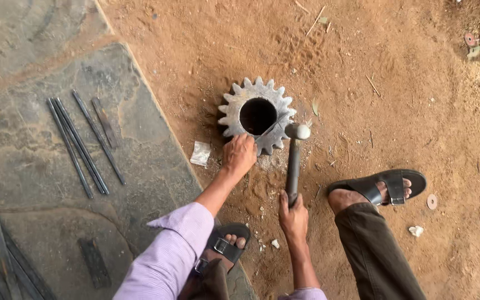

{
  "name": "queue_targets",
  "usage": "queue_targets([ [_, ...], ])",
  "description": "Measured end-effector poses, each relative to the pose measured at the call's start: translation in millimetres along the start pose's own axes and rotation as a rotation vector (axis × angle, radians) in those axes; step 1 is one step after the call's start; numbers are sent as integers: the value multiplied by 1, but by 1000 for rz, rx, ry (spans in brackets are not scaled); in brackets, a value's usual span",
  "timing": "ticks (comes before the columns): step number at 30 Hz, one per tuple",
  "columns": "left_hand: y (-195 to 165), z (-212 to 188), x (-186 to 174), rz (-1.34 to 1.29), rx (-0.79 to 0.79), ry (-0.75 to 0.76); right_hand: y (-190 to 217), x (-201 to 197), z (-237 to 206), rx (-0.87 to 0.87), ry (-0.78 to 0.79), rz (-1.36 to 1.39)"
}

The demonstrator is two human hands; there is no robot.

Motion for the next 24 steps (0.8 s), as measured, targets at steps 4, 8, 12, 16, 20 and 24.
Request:
queue_targets([
  [4, -17, -6, -11, -433, -384, 389, -2, 9, 1, 15, -41, -31],
  [8, -43, -8, -21, -1143, -478, 520, 0, 8, -3, 104, 26, 57],
  [12, -66, -7, -29, -1284, -671, 572, 8, 3, -3, 151, 62, 174],
  [16, -81, -9, -36, -1459, -713, 625, 17, 1, -6, 165, 63, 296],
  [20, -86, -8, -38, -1606, -719, 666, 19, 0, -8, 165, 60, 308],
  [24, -85, -6, -38, -1701, -747, 687, 16, 2, -7, 171, 59, 308],
])
Point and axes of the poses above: each hand's wrist, its own z-axis towards the middle knuckle, its own x-axis out of the palm, y = z × x, the point moved 1 cm from there along z, towards the middle knuckle, and after that the axes turned 8 degrees about -x, right-handed, at the moved point
